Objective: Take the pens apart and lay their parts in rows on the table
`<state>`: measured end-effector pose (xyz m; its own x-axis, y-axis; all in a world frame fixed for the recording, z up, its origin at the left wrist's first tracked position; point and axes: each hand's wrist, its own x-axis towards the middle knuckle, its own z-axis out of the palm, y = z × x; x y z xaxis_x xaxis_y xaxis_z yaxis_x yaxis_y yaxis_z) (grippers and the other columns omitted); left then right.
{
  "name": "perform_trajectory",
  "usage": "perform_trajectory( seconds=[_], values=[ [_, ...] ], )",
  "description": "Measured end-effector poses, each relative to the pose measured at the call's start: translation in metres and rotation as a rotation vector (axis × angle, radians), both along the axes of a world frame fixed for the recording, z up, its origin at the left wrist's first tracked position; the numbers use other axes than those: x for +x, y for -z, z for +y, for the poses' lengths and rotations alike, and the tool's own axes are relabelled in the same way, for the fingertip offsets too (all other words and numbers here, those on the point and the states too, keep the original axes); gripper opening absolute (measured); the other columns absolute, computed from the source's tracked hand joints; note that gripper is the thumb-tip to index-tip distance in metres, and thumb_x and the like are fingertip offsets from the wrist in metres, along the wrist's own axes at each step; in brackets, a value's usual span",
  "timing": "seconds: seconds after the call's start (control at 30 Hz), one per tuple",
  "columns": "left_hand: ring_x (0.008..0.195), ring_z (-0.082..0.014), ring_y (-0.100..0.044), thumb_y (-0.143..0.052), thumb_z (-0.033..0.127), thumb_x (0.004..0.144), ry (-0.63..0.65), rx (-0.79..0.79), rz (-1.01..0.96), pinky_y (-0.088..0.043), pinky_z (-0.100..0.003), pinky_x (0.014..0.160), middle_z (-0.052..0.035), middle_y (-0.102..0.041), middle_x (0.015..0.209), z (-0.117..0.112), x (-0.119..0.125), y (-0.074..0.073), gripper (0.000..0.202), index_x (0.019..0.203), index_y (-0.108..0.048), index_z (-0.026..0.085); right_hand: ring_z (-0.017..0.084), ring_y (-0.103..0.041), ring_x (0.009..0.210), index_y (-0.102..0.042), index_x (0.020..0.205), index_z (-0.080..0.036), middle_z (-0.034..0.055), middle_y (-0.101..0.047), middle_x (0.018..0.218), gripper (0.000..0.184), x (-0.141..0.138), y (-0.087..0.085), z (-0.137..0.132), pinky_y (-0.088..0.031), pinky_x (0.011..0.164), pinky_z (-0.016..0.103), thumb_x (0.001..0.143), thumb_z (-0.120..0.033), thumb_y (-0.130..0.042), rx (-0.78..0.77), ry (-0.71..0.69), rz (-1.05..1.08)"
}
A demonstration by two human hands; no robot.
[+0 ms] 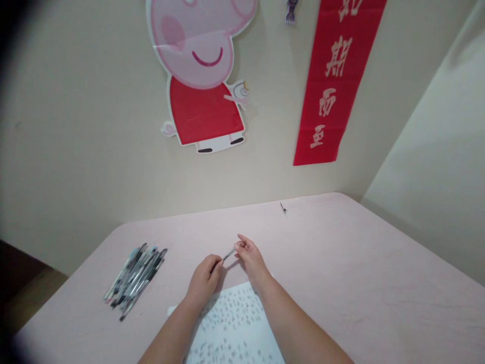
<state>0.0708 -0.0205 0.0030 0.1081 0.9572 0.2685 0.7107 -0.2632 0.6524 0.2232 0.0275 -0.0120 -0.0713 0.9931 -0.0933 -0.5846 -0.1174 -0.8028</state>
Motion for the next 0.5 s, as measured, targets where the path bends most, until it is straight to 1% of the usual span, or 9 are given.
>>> perform_trajectory(
  seconds=[0.07, 0.1, 0.17, 0.23, 0.3, 0.33, 0.4, 0.5],
  values=[
    [0.076, -0.0183, -0.056, -0.036, 0.033, 0.090, 0.007, -0.003, 0.010, -0.041, -0.030, 0.069, -0.0041, -0.060, 0.079, -0.0002, -0.0001, 0.0000, 0.026, 0.082, -0.056, 0.019, 0.008, -0.052, 0.060, -0.067, 0.099, -0.024, -0.0046, -0.057, 0.072, 0.042, -0.0003, 0.0017, 0.0005, -0.044, 0.059, 0.022, 0.059, -0.027, -0.079, -0.002, -0.006, -0.016],
    [0.076, -0.0183, -0.056, -0.036, 0.033, 0.090, 0.010, -0.003, 0.013, -0.041, -0.030, 0.069, -0.0041, -0.060, 0.079, -0.0003, -0.0002, 0.0001, 0.026, 0.082, -0.056, 0.020, 0.008, -0.051, 0.060, -0.066, 0.100, -0.024, -0.0047, -0.057, 0.072, 0.043, 0.0000, 0.0018, 0.0005, -0.044, 0.059, 0.022, 0.059, -0.027, -0.079, 0.002, -0.012, -0.017],
    [0.076, -0.0183, -0.056, -0.035, 0.033, 0.090, 0.014, 0.000, 0.010, -0.041, -0.030, 0.069, -0.0041, -0.060, 0.079, -0.0004, -0.0006, 0.0003, 0.026, 0.082, -0.056, 0.020, 0.009, -0.053, 0.062, -0.065, 0.102, -0.024, -0.0028, -0.061, 0.077, 0.046, 0.0009, 0.0001, -0.0001, -0.044, 0.061, 0.023, 0.059, -0.026, -0.079, 0.018, -0.022, -0.005],
    [0.076, -0.0184, -0.056, -0.034, 0.033, 0.090, 0.013, 0.001, 0.005, -0.042, -0.030, 0.070, -0.0041, -0.060, 0.079, -0.0002, -0.0007, 0.0007, 0.026, 0.082, -0.055, 0.020, 0.012, -0.057, 0.070, -0.063, 0.105, -0.023, 0.0009, -0.065, 0.087, 0.048, 0.0015, -0.0028, -0.0010, -0.045, 0.065, 0.024, 0.059, -0.026, -0.078, 0.034, -0.029, 0.012],
    [0.076, -0.0186, -0.056, -0.034, 0.034, 0.090, 0.009, -0.003, 0.005, -0.042, -0.030, 0.070, -0.0041, -0.060, 0.079, 0.0001, -0.0005, 0.0010, 0.027, 0.082, -0.055, 0.020, 0.015, -0.059, 0.080, -0.062, 0.106, -0.024, 0.0032, -0.066, 0.096, 0.049, 0.0013, -0.0048, -0.0015, -0.046, 0.069, 0.026, 0.059, -0.026, -0.078, 0.028, -0.021, 0.020],
    [0.076, -0.0186, -0.056, -0.033, 0.034, 0.090, 0.009, -0.004, 0.005, -0.042, -0.030, 0.070, -0.0040, -0.060, 0.079, 0.0003, -0.0003, 0.0010, 0.027, 0.082, -0.055, 0.020, 0.016, -0.060, 0.084, -0.062, 0.105, -0.024, 0.0032, -0.066, 0.097, 0.048, 0.0009, -0.0050, -0.0015, -0.047, 0.070, 0.026, 0.059, -0.027, -0.078, 0.020, -0.009, 0.016],
    [0.076, -0.0187, -0.056, -0.033, 0.034, 0.090, 0.010, -0.005, 0.002, -0.042, -0.031, 0.070, -0.0040, -0.060, 0.078, 0.0004, 0.0002, 0.0007, 0.027, 0.082, -0.055, 0.020, 0.015, -0.060, 0.081, -0.062, 0.103, -0.024, 0.0009, -0.065, 0.089, 0.048, -0.0003, -0.0038, -0.0010, -0.047, 0.069, 0.026, 0.058, -0.028, -0.079, 0.000, 0.003, -0.004],
    [0.076, -0.0187, -0.056, -0.034, 0.034, 0.090, 0.010, -0.003, 0.000, -0.043, -0.030, 0.070, -0.0042, -0.060, 0.079, 0.0001, 0.0007, -0.0009, 0.027, 0.082, -0.056, 0.020, 0.010, -0.056, 0.066, -0.063, 0.101, -0.024, -0.0040, -0.058, 0.074, 0.048, -0.0013, -0.0008, -0.0002, -0.048, 0.065, 0.024, 0.057, -0.029, -0.081, -0.021, -0.010, -0.029]
  ],
)
